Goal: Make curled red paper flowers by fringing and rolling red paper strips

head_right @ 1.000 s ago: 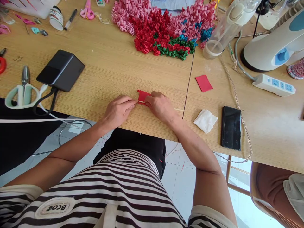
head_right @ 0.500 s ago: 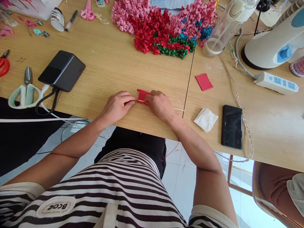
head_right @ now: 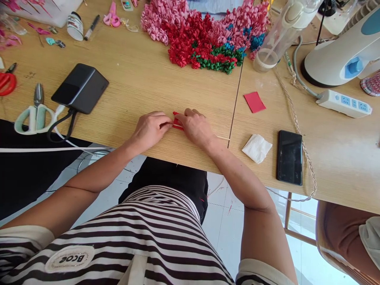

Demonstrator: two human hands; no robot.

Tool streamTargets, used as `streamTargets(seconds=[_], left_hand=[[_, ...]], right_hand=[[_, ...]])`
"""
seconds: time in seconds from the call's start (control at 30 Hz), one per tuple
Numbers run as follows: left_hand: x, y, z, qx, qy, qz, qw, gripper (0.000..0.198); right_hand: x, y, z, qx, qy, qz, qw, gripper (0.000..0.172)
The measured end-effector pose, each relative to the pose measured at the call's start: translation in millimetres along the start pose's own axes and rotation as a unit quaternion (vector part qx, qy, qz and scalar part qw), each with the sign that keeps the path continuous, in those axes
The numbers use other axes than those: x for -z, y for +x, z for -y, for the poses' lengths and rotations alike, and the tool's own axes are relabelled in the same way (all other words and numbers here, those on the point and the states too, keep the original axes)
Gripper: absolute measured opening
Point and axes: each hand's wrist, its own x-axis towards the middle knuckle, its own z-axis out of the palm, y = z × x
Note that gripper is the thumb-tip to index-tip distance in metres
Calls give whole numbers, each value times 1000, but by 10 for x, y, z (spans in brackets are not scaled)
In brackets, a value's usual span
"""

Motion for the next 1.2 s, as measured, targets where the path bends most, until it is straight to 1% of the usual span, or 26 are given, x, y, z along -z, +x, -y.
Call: streamTargets(seconds=[0.13,0.3,0.43,0.6,0.77,0.87,1.03,1.2], left_hand=[[10,40,26,-18,-7,14,1000,20],[26,39,62,-35,-13,17,999,21],[38,27,98,-48,-13,37,998,24],[32,37,121,-69,14,53,996,34],[44,46,81,-76,38,65,994,33],[45,20,71,-73,33,53,995,32],[14,-78,65,-70,12,-3,997,34],[-3,-118,40,-71,16,6,997,33]], right_hand=[[12,4,8,0,6,1,1000,38],[27,4,27,-5,10,9,1000,38],[28,4,30,-6,16,10,1000,38],[84,-27,10,-8,65,-10,998,34],[90,-33,-21,-6,82,-16,996,29],[67,-21,-24,-7,89,-13,996,26],[63,-26,-15,-14,94,-7,995,27],[66,-31,-8,-20,93,-5,995,27]])
